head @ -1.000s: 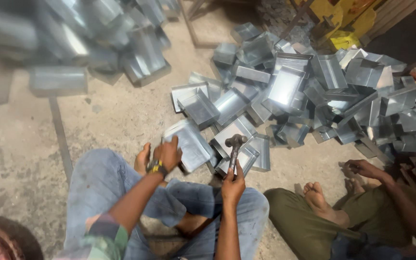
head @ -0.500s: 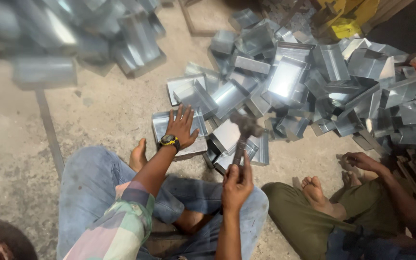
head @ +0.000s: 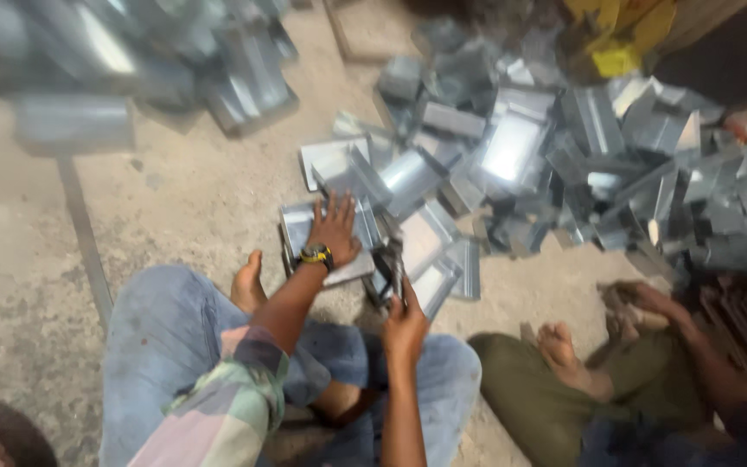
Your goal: The person is using a hammer to fold and flatten the edges of various metal boxes and sheets while sitting on the floor.
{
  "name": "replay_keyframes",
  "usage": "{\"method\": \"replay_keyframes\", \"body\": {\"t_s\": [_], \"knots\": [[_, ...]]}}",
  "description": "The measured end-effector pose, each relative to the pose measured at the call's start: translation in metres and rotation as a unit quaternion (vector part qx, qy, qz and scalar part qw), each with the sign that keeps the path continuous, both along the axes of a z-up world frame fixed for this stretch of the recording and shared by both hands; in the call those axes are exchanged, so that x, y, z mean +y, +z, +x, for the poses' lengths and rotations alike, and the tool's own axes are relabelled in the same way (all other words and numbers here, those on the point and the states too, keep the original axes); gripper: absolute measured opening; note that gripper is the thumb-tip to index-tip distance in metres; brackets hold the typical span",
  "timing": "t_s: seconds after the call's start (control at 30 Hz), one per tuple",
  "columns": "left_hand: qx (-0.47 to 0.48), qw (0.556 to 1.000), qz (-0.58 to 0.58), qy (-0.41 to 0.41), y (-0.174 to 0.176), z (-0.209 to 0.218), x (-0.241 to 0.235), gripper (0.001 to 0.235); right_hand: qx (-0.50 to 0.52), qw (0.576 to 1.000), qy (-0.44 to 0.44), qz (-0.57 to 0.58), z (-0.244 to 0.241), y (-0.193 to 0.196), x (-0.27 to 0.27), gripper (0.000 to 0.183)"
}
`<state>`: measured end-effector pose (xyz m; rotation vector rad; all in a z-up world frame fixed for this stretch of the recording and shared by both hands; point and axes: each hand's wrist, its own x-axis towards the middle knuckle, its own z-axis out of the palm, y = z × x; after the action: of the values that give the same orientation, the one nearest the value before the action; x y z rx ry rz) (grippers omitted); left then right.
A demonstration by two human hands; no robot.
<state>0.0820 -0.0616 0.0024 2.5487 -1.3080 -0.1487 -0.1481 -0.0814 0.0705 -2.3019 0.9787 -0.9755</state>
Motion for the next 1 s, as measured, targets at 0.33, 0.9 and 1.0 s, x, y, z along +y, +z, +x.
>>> {"method": "replay_keyframes", "body": {"t_s": [0.33, 0.9, 1.0], "knots": [[-0.007, 0.999, -0.02, -0.025, 0.006, -0.03, 0.023, 0.092, -0.038, 0.974, -0.004, 0.224, -0.017, 0.002, 0.004, 0.045], [0.02, 0.996, -0.064, -0.059, 0.021, -0.086, 0.061, 0.094, -0.034, 0.996, 0.062, 0.047, -0.005, 0.019, 0.014, 0.051], [0.038, 0.997, -0.015, -0.06, 0.025, -0.077, 0.056, 0.096, 0.048, 0.998, -0.002, 0.046, -0.014, -0.005, 0.0, 0.052]]}}
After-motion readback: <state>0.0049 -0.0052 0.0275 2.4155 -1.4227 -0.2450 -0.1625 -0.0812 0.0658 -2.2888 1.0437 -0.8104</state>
